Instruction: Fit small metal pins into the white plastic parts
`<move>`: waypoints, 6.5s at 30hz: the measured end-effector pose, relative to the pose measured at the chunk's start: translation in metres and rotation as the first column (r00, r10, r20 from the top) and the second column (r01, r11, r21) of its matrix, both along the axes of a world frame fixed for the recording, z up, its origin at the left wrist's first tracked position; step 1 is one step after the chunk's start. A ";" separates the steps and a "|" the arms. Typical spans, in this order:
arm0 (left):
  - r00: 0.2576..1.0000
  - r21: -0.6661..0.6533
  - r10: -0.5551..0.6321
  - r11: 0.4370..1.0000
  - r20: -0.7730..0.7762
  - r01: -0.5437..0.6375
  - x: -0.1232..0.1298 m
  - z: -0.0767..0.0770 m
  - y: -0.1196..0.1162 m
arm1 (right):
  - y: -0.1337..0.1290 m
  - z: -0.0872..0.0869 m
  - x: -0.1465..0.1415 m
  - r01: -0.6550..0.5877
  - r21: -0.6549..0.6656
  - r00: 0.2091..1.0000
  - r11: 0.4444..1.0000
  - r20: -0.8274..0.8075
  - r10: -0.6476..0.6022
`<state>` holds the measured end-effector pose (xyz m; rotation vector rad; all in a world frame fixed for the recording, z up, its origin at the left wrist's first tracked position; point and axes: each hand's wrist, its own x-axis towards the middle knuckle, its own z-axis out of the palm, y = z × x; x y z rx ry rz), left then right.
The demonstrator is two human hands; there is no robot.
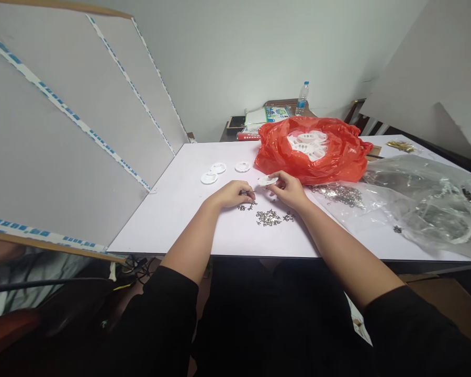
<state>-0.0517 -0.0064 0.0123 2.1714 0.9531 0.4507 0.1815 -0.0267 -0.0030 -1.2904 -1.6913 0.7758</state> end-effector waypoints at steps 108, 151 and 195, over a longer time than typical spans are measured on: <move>0.753 -0.432 0.414 0.881 0.512 -0.191 0.018 -0.003 -0.001 | -0.003 0.004 -0.001 -0.148 0.375 0.989 0.915 0.058 0.136; 0.765 -0.370 0.386 0.906 0.515 -0.208 0.025 -0.011 -0.004 | -0.009 0.006 0.001 -0.191 0.278 0.981 0.941 0.019 0.193; 0.994 0.307 0.101 0.946 0.035 -0.107 0.020 -0.028 0.008 | 0.000 0.002 0.016 -0.328 0.303 0.872 0.895 0.462 0.163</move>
